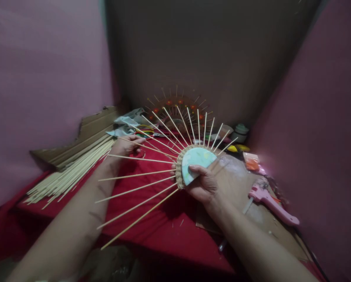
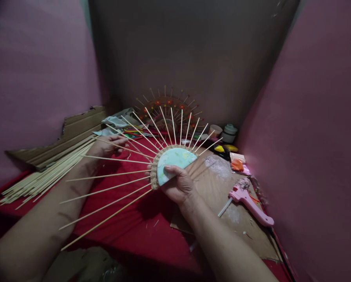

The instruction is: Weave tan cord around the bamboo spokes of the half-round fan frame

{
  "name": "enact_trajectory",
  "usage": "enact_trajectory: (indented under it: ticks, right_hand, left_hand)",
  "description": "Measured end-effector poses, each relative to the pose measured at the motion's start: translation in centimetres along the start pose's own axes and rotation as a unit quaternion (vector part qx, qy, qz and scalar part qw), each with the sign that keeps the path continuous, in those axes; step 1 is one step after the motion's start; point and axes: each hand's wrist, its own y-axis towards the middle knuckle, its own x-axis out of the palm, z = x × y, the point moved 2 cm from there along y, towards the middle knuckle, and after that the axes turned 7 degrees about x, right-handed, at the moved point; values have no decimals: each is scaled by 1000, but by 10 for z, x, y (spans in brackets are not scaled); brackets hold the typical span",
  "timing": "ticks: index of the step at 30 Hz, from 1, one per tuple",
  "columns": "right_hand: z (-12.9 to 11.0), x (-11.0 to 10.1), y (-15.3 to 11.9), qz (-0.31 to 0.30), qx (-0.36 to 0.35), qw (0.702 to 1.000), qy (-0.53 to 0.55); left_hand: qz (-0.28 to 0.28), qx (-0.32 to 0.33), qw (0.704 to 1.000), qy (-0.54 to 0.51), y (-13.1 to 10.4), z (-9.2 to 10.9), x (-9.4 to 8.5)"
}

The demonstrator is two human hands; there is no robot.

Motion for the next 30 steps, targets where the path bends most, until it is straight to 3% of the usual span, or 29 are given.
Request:
enact_trajectory:
  ticks: [7, 13, 16, 22, 25, 30]
  right_hand:
    - [-3, -9, 5, 15, -10, 999, 39]
    - [-2, -12, 7, 27, 20, 999, 29]
    - [-2, -12, 6, 28, 32, 999, 32]
    - [-3, -11, 4, 1, 45, 999, -2]
    - [-2, -7, 0, -24, 52, 998, -19]
    - [7, 4, -8, -87, 105, 989, -48]
  left_hand:
    - [49, 59, 988, -132, 9, 6, -18]
    - [100, 170, 977, -85, 5, 14, -19]
    - [113, 185, 974, -68, 2, 17, -16]
    - [54, 140, 986, -65, 5, 12, -17]
    - [22, 110, 994, -16, 6, 5, -12]
    - [-84, 93, 987, 98, -9, -12, 34]
